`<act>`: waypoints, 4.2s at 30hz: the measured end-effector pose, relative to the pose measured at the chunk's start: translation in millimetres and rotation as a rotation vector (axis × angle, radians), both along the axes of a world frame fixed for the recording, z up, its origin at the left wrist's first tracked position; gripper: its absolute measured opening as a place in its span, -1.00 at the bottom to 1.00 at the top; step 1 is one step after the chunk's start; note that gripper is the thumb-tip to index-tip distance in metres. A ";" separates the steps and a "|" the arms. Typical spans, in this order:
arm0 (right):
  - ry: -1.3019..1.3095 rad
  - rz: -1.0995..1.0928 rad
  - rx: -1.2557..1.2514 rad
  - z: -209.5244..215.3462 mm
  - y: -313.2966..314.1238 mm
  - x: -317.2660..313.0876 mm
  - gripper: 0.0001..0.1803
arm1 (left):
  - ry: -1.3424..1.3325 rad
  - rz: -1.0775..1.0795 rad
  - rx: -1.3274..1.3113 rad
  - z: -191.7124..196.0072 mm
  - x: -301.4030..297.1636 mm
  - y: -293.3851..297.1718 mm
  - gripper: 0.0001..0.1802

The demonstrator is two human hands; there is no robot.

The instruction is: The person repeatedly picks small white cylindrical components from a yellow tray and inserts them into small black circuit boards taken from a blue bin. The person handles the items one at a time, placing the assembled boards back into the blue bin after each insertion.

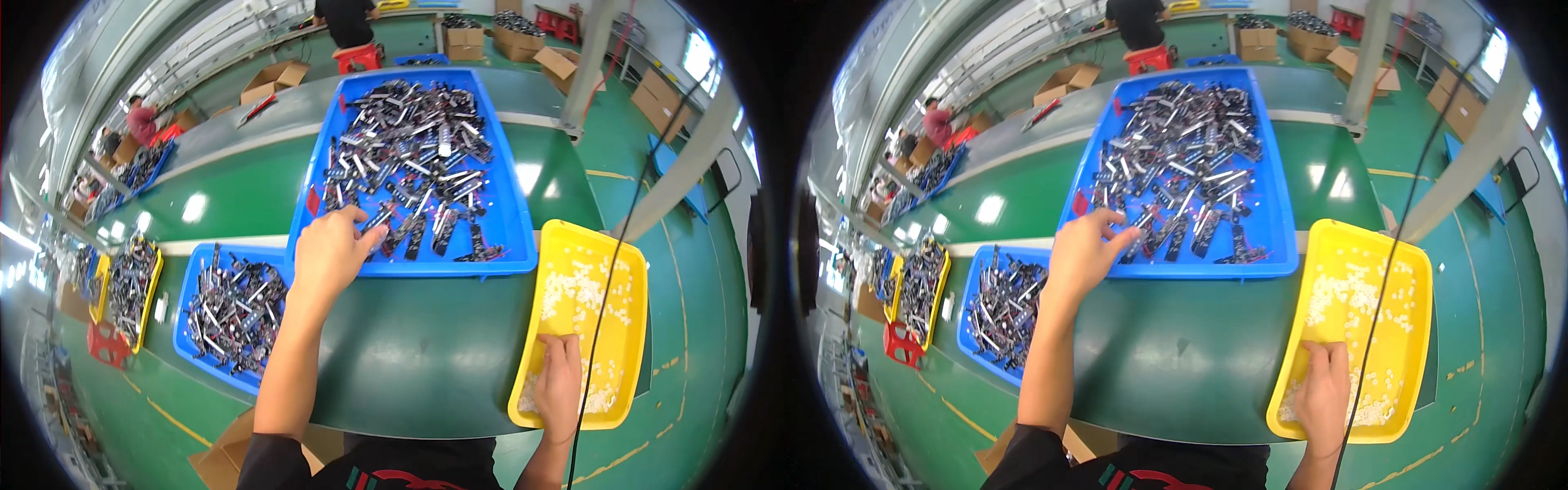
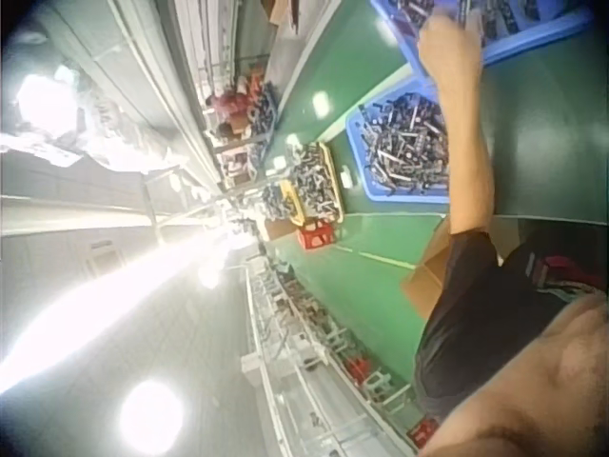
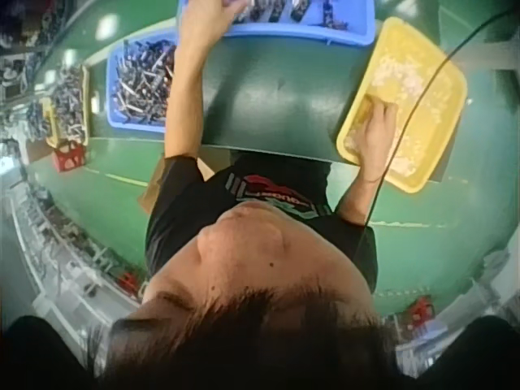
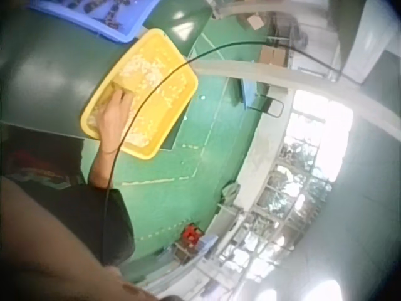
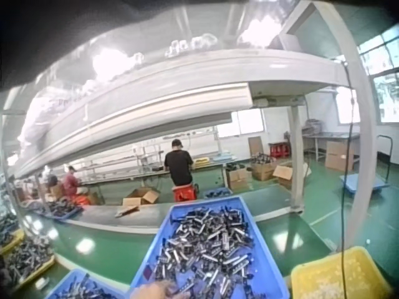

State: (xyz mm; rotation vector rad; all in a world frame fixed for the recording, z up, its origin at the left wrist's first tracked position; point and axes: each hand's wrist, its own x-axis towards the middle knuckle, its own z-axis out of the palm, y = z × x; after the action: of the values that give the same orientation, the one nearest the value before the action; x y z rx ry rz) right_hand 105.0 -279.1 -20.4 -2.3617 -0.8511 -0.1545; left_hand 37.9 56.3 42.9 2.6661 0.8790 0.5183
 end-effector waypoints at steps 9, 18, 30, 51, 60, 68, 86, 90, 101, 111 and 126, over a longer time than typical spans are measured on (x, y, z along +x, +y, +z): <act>-0.034 -0.024 0.030 -2.4 -3.7 1.4 -0.66 | 0.193 -0.080 -0.277 -26.9 23.3 24.1 -0.53; -0.107 -0.047 0.293 31.4 7.3 -9.1 -0.70 | -0.605 -0.283 -0.950 5.6 -14.5 2.8 -0.50; 0.457 0.266 1.211 36.3 132.0 -36.3 -0.78 | -0.896 -0.379 -1.868 -36.0 -51.1 -39.1 -0.66; 1.077 0.379 1.061 -0.5 144.8 -37.9 -0.79 | -0.922 -0.375 -1.679 -53.9 -45.9 -59.2 -0.51; 1.114 0.449 1.114 2.4 143.8 -40.7 -0.83 | -1.124 -0.429 -1.493 -59.2 -43.2 -63.7 -0.52; 1.123 0.465 1.161 -0.8 142.1 -38.9 -0.85 | -1.096 -0.423 -1.192 -55.5 -45.6 -70.8 -0.65; 0.939 0.397 1.122 -0.5 145.1 -47.3 -0.80 | -1.015 -0.568 -0.597 -54.4 -44.9 -76.3 -0.65; 0.703 0.406 1.031 -3.2 146.2 -46.1 -0.77 | -0.997 -0.591 -0.625 -56.6 -45.7 -74.1 -0.63; -0.158 0.421 0.718 -1.6 142.5 -32.7 -0.71 | -1.045 -0.589 -1.058 -47.6 -51.5 -70.3 -0.60; -0.176 0.361 0.690 -4.4 141.8 -33.8 -0.80 | -0.992 -0.688 -1.231 -49.0 -51.7 -72.3 -0.63; -0.233 0.316 0.750 -5.2 140.5 -39.5 -0.83 | -0.848 -0.596 -1.160 -40.0 -57.1 -82.4 -0.64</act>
State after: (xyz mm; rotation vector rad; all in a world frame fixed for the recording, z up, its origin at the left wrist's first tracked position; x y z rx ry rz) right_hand 65.5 -138.6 -25.6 -1.5123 -1.0382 -0.5242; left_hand -19.2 -26.0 2.9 1.3050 0.0171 0.6197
